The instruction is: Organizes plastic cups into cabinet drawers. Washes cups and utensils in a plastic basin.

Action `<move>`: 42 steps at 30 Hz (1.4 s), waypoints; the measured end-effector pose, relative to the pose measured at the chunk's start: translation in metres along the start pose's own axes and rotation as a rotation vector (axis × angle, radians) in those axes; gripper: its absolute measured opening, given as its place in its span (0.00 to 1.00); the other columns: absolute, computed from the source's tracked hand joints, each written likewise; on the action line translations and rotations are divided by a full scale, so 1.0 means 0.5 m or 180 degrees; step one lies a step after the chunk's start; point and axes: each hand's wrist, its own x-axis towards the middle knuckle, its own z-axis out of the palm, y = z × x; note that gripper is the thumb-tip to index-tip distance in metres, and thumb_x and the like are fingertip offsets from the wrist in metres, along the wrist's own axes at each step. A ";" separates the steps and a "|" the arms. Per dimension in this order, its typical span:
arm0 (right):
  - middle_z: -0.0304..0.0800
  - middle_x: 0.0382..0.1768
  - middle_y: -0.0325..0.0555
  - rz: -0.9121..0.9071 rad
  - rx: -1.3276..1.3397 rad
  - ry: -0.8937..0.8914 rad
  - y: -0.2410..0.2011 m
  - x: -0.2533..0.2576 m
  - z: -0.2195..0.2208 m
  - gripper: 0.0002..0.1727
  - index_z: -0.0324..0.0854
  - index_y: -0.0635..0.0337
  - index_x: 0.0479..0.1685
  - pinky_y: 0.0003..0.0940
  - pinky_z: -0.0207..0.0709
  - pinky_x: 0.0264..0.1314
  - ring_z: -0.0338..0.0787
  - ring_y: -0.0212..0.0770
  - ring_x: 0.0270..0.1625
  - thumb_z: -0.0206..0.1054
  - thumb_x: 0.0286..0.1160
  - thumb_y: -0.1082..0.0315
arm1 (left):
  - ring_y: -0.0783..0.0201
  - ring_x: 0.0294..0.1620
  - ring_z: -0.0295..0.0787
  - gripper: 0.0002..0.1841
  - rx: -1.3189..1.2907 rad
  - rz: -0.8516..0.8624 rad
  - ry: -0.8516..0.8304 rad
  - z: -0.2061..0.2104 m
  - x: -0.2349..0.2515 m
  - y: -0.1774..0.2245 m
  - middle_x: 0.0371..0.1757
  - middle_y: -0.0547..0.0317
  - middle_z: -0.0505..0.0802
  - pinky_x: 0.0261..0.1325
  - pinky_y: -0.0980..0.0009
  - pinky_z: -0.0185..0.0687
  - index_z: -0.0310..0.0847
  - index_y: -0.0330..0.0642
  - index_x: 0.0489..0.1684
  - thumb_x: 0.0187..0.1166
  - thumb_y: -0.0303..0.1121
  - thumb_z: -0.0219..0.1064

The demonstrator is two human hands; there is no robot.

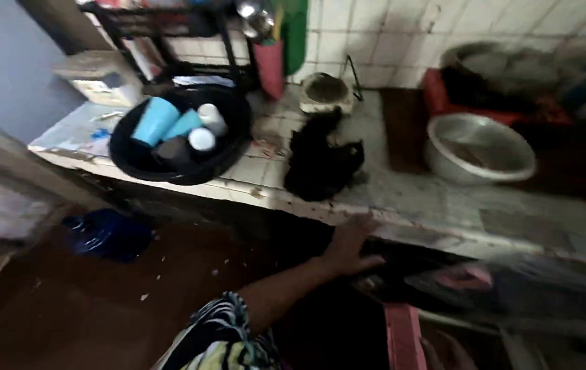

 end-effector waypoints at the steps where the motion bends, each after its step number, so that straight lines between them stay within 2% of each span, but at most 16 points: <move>1: 0.83 0.65 0.79 -0.0328 0.0008 -0.0041 -0.064 0.030 0.015 0.29 0.75 0.81 0.71 0.64 0.77 0.71 0.86 0.72 0.66 0.68 0.81 0.63 | 0.33 0.84 0.69 0.37 0.0180 0.0029 0.0517 -0.095 -0.001 -0.024 0.82 0.29 0.75 0.83 0.40 0.64 0.75 0.26 0.76 0.68 0.39 0.78; 4: 0.86 0.60 0.79 -0.1267 -0.0052 -0.0188 -0.285 0.095 0.084 0.25 0.78 0.80 0.68 0.67 0.80 0.66 0.89 0.73 0.60 0.68 0.80 0.66 | 0.36 0.84 0.70 0.32 0.0696 -0.0459 0.1441 -0.374 -0.022 -0.093 0.82 0.32 0.76 0.82 0.41 0.67 0.78 0.30 0.75 0.73 0.38 0.75; 7: 0.89 0.57 0.73 -0.2017 -0.0042 -0.0383 -0.520 0.132 0.178 0.22 0.82 0.76 0.65 0.65 0.83 0.60 0.92 0.69 0.56 0.69 0.78 0.66 | 0.34 0.86 0.64 0.32 0.1279 -0.1359 0.1515 -0.625 -0.041 -0.163 0.85 0.34 0.71 0.81 0.35 0.63 0.78 0.36 0.76 0.72 0.40 0.79; 9: 0.89 0.60 0.70 -0.2406 -0.0086 -0.0595 -0.675 0.153 0.239 0.22 0.83 0.72 0.66 0.63 0.83 0.62 0.91 0.67 0.58 0.69 0.79 0.65 | 0.28 0.86 0.60 0.40 0.1510 -0.2022 0.1117 -0.759 -0.042 -0.226 0.87 0.31 0.66 0.78 0.26 0.59 0.74 0.41 0.81 0.68 0.46 0.82; 12: 0.81 0.71 0.71 -0.2593 -0.0361 -0.1111 -0.897 0.188 0.326 0.24 0.79 0.70 0.73 0.59 0.77 0.72 0.86 0.66 0.68 0.66 0.83 0.64 | 0.23 0.81 0.65 0.49 0.1556 -0.2612 0.0274 -0.892 -0.036 -0.330 0.84 0.26 0.68 0.73 0.23 0.64 0.70 0.42 0.84 0.57 0.48 0.89; 15: 0.77 0.77 0.64 -0.2578 -0.0688 -0.1379 -1.059 0.230 0.433 0.26 0.76 0.66 0.77 0.53 0.74 0.79 0.82 0.59 0.75 0.65 0.84 0.62 | 0.27 0.79 0.71 0.50 0.1695 -0.2596 -0.0726 -0.944 -0.028 -0.383 0.80 0.26 0.74 0.73 0.28 0.70 0.71 0.38 0.82 0.54 0.44 0.91; 17: 0.70 0.81 0.66 -0.2401 -0.0860 -0.1482 -1.132 0.259 0.506 0.31 0.72 0.62 0.82 0.56 0.74 0.77 0.79 0.63 0.78 0.68 0.81 0.59 | 0.29 0.82 0.68 0.52 0.1782 -0.2493 -0.1124 -0.950 -0.032 -0.411 0.84 0.28 0.69 0.76 0.30 0.69 0.66 0.35 0.85 0.54 0.41 0.90; 20: 0.54 0.88 0.74 -0.1968 -0.1079 -0.1624 -1.194 0.293 0.595 0.42 0.58 0.54 0.92 0.64 0.76 0.73 0.74 0.74 0.78 0.72 0.77 0.57 | 0.30 0.83 0.68 0.50 0.1736 -0.2432 -0.1230 -0.952 -0.040 -0.419 0.87 0.30 0.65 0.77 0.33 0.70 0.62 0.35 0.87 0.58 0.34 0.87; 22: 0.51 0.89 0.75 -0.1806 -0.1257 -0.1678 -1.210 0.313 0.638 0.46 0.53 0.52 0.94 0.68 0.74 0.72 0.72 0.77 0.79 0.73 0.76 0.59 | 0.31 0.82 0.70 0.49 0.1660 -0.2345 -0.1245 -0.967 -0.044 -0.415 0.85 0.30 0.68 0.77 0.34 0.71 0.61 0.35 0.87 0.61 0.34 0.85; 24: 0.54 0.86 0.77 -0.1827 -0.1495 -0.1722 -1.224 0.325 0.650 0.44 0.55 0.54 0.93 0.67 0.74 0.72 0.72 0.77 0.78 0.72 0.76 0.63 | 0.33 0.80 0.72 0.47 0.1525 -0.2278 -0.1179 -0.998 -0.045 -0.402 0.81 0.30 0.74 0.77 0.35 0.70 0.65 0.36 0.85 0.62 0.37 0.85; 27: 0.64 0.83 0.73 -0.1926 -0.1585 -0.1725 -1.245 0.337 0.607 0.43 0.62 0.55 0.89 0.68 0.74 0.71 0.76 0.73 0.76 0.76 0.72 0.57 | 0.34 0.79 0.73 0.44 0.1143 -0.2211 -0.0667 -1.066 -0.051 -0.363 0.78 0.30 0.76 0.79 0.37 0.68 0.67 0.40 0.85 0.66 0.41 0.84; 29: 0.70 0.80 0.71 -0.2012 -0.1182 -0.1659 -1.254 0.353 0.553 0.44 0.66 0.57 0.86 0.69 0.73 0.72 0.78 0.70 0.75 0.79 0.69 0.54 | 0.37 0.78 0.75 0.43 0.0948 -0.2053 -0.0098 -1.108 -0.057 -0.353 0.78 0.33 0.77 0.78 0.38 0.70 0.70 0.44 0.85 0.64 0.41 0.85; 32: 0.77 0.74 0.70 -0.1982 -0.0344 -0.1398 -1.240 0.387 0.481 0.41 0.70 0.59 0.83 0.69 0.72 0.73 0.80 0.68 0.74 0.80 0.66 0.58 | 0.39 0.79 0.75 0.51 0.0568 -0.1761 0.0549 -1.149 -0.053 -0.368 0.79 0.34 0.77 0.79 0.39 0.70 0.62 0.43 0.89 0.58 0.37 0.88; 34: 0.80 0.70 0.71 -0.1970 0.0326 -0.1235 -1.219 0.403 0.450 0.39 0.71 0.64 0.80 0.64 0.76 0.71 0.83 0.65 0.70 0.80 0.65 0.66 | 0.44 0.73 0.81 0.48 -0.0091 -0.1588 0.0945 -1.155 -0.046 -0.366 0.75 0.35 0.81 0.74 0.45 0.78 0.64 0.38 0.87 0.60 0.28 0.85; 38: 0.86 0.57 0.57 -0.1484 0.2001 -0.1517 -1.187 0.415 0.421 0.31 0.68 0.62 0.80 0.40 0.88 0.44 0.90 0.43 0.46 0.62 0.72 0.73 | 0.63 0.48 0.83 0.30 -0.1243 -0.1540 0.1750 -1.143 -0.016 -0.350 0.62 0.48 0.85 0.48 0.67 0.82 0.71 0.36 0.77 0.73 0.21 0.73; 42: 0.85 0.60 0.58 -0.1626 0.1822 -0.1420 -1.173 0.415 0.410 0.34 0.68 0.66 0.80 0.38 0.85 0.51 0.89 0.42 0.51 0.67 0.69 0.72 | 0.68 0.47 0.85 0.31 -0.1480 -0.1453 0.1690 -1.111 0.008 -0.371 0.59 0.54 0.87 0.45 0.72 0.84 0.71 0.40 0.76 0.69 0.20 0.71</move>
